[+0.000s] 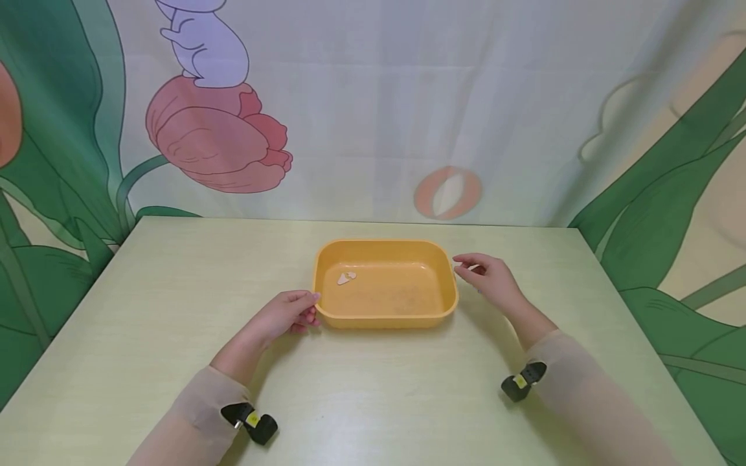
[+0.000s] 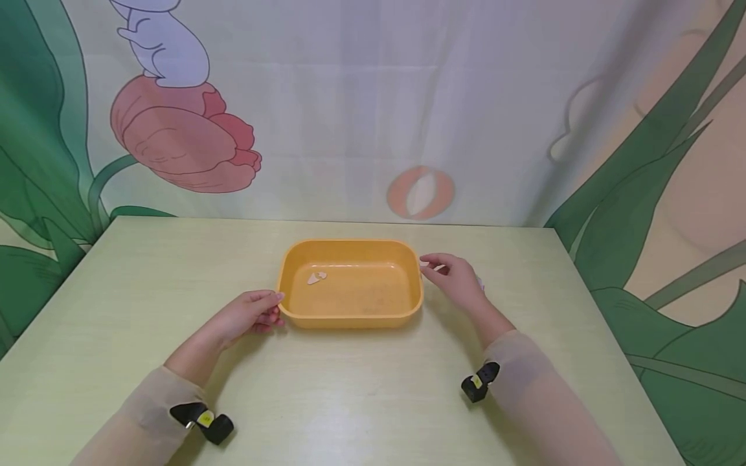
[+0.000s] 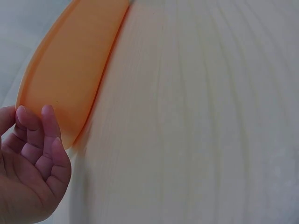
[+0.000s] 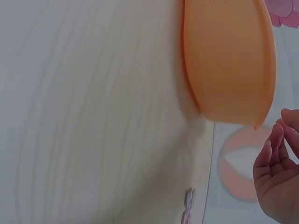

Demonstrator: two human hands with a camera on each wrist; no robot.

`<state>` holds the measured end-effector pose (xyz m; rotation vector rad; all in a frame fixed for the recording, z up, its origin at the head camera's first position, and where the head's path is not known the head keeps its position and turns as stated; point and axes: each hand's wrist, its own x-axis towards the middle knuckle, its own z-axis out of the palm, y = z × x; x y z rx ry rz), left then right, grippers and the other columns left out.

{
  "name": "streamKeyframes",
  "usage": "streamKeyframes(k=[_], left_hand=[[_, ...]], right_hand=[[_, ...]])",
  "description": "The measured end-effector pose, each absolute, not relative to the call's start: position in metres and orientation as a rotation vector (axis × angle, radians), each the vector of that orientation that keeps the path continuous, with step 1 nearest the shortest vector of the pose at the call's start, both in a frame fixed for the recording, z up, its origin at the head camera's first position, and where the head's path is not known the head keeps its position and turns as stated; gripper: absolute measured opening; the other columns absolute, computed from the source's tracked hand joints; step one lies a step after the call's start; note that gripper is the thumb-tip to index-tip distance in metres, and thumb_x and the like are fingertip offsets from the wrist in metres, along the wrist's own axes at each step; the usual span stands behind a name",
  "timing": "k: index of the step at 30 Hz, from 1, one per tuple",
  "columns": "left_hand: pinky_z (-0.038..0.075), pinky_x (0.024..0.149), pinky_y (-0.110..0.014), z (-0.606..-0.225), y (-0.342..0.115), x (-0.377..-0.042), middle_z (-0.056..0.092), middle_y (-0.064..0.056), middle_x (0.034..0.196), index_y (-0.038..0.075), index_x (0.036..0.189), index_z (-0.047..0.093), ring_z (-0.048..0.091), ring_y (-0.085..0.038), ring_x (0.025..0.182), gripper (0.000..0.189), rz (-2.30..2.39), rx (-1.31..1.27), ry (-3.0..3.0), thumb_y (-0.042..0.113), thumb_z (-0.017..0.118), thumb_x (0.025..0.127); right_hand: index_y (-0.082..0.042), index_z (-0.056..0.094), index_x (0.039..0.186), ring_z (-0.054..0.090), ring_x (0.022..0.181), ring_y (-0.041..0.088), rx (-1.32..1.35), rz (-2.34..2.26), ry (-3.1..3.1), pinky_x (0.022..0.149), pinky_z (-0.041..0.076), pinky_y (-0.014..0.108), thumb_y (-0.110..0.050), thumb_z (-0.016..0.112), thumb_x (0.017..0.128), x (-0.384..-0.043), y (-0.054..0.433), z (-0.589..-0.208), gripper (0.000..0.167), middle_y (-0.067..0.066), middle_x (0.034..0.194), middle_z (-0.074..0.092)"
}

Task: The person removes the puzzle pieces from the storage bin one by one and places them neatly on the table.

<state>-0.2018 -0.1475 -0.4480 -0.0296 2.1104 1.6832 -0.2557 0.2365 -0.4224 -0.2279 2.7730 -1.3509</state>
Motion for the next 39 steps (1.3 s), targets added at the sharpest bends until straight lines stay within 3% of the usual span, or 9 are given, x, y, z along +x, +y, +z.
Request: streamKeyframes(k=[4,11,16,23,30,39], left_hand=[[0.047,0.067,-0.03,-0.448,-0.147,-0.201,0.053,0.0,0.069,0.008,0.078,0.051,0.063,-0.018,0.077,0.029,1.679,-0.034,2.115,0.029,0.048,0.098],[0.047,0.067,-0.03,-0.447,-0.147,-0.201,0.053,0.0,0.068,0.008,0.078,0.051,0.064,-0.019,0.077,0.029,1.687,-0.025,2.114,0.029,0.049,0.097],[0.047,0.067,-0.03,-0.448,-0.148,-0.201,0.053,0.0,0.068,0.008,0.077,0.051,0.064,-0.019,0.077,0.03,1.684,-0.019,2.121,0.03,0.049,0.097],[0.047,0.066,-0.03,-0.448,-0.148,-0.201,0.054,0.0,0.068,0.009,0.076,0.051,0.064,-0.018,0.076,0.03,1.689,-0.009,2.115,0.03,0.048,0.098],[0.047,0.067,-0.03,-0.449,-0.147,-0.201,0.055,-0.001,0.069,0.009,0.078,0.051,0.064,-0.019,0.077,0.03,1.678,-0.017,2.121,0.03,0.047,0.098],[0.047,0.066,-0.03,-0.447,-0.146,-0.201,0.054,0.0,0.068,0.009,0.077,0.051,0.064,-0.019,0.076,0.029,1.689,-0.02,2.115,0.029,0.048,0.098]], right_hand=[[-0.005,0.061,0.119,0.056,0.083,0.023,-0.265,-1.41,2.724,0.069,0.048,0.025,-0.024,0.063,0.09,-0.255,0.221,-0.419,0.034,0.01,0.103,0.06],[-0.001,0.063,0.117,0.053,0.082,0.022,-0.33,-1.491,2.685,0.066,0.044,0.021,-0.021,0.064,0.089,-0.258,0.2,-0.415,0.034,0.011,0.099,0.06],[-0.003,0.062,0.118,0.052,0.083,0.026,-0.33,-1.527,2.62,0.071,0.046,0.028,-0.023,0.064,0.089,-0.261,0.184,-0.413,0.035,0.01,0.099,0.061],[-0.003,0.064,0.115,0.053,0.078,0.034,-0.457,-1.579,2.607,0.062,0.042,0.026,-0.021,0.063,0.09,-0.27,0.159,-0.413,0.031,0.008,0.091,0.061],[-0.005,0.065,0.115,0.055,0.086,0.042,-0.453,-1.625,2.533,0.073,0.046,0.047,-0.021,0.065,0.088,-0.272,0.134,-0.415,0.031,0.008,0.097,0.065],[-0.002,0.064,0.116,0.056,0.092,0.037,-0.468,-1.582,2.438,0.081,0.045,0.049,-0.017,0.066,0.088,-0.278,0.104,-0.417,0.032,0.008,0.102,0.062]])
